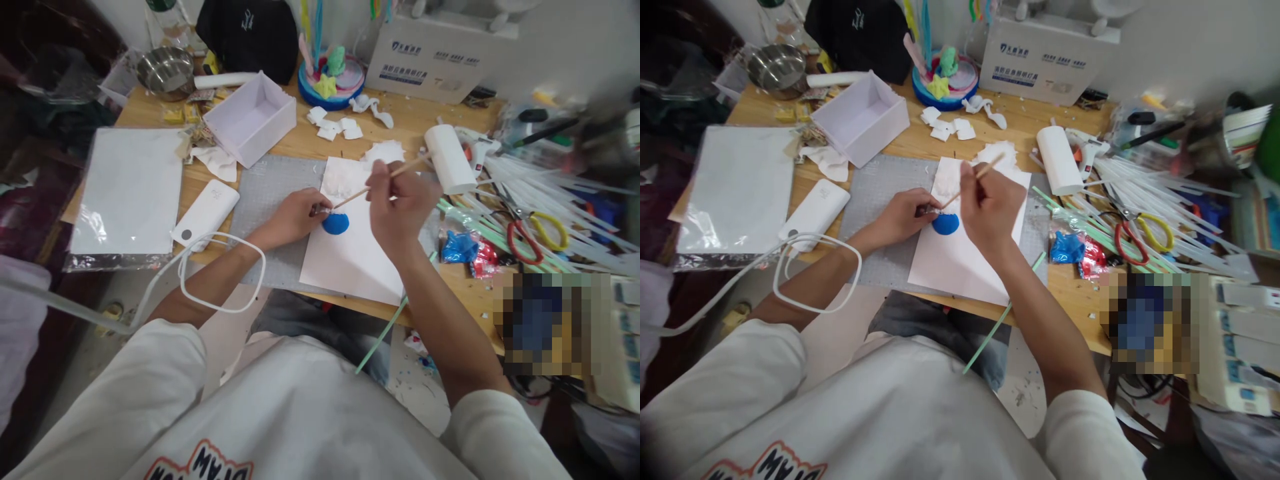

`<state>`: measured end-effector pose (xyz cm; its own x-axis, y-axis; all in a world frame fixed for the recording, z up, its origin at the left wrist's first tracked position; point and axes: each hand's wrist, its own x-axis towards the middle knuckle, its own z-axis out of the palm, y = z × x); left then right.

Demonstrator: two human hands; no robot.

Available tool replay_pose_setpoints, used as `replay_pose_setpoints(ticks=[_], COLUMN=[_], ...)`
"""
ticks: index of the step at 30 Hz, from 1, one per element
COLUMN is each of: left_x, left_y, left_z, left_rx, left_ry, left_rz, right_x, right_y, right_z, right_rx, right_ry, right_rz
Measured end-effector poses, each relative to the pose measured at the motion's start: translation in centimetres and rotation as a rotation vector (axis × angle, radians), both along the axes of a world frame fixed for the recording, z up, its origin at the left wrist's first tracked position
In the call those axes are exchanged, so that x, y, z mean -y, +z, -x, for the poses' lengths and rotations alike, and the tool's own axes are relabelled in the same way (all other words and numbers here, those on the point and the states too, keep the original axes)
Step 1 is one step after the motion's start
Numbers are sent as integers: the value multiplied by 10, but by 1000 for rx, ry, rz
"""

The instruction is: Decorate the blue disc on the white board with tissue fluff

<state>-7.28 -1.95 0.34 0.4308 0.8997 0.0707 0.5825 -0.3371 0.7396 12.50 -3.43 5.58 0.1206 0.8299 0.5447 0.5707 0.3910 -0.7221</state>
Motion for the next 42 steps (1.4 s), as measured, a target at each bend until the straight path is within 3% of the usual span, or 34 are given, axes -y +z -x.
replay_pose_setpoints(ticks=[3,6,13,23,26,30,35,39,42], left_x=[-2,-6,-16,-29,-40,-61,-89,-98,-97], left_y=[0,5,20,33,48,61,42,21,19], left_z=[0,0,-5,-8,-20,-54,-92,-98,-97], left_rx=[-1,-31,-69,-102,-121,-183,-300,-282,-296], left_ry=[-29,-35,-57,-128,-138,-86,-31,-39,-50], left_rz=[-15,1,68,106,61,-94,-187,-173,-189], right_x=[8,16,24,29,31,32,32,32,32], right_y=[-5,-15,-40,-49,-51,-49,-45,-43,-42], right_z=[-10,-13,-13,-21,-21,-21,-19,-18,-18], right_rx=[-199,-307,-317,-239,-219,-181,-141,-113,-97], right_ry=[-58,-2,59,-10,-1,15,29,38,30], right_rz=[-16,57,46,18,-16,-52,-82,-96,-103])
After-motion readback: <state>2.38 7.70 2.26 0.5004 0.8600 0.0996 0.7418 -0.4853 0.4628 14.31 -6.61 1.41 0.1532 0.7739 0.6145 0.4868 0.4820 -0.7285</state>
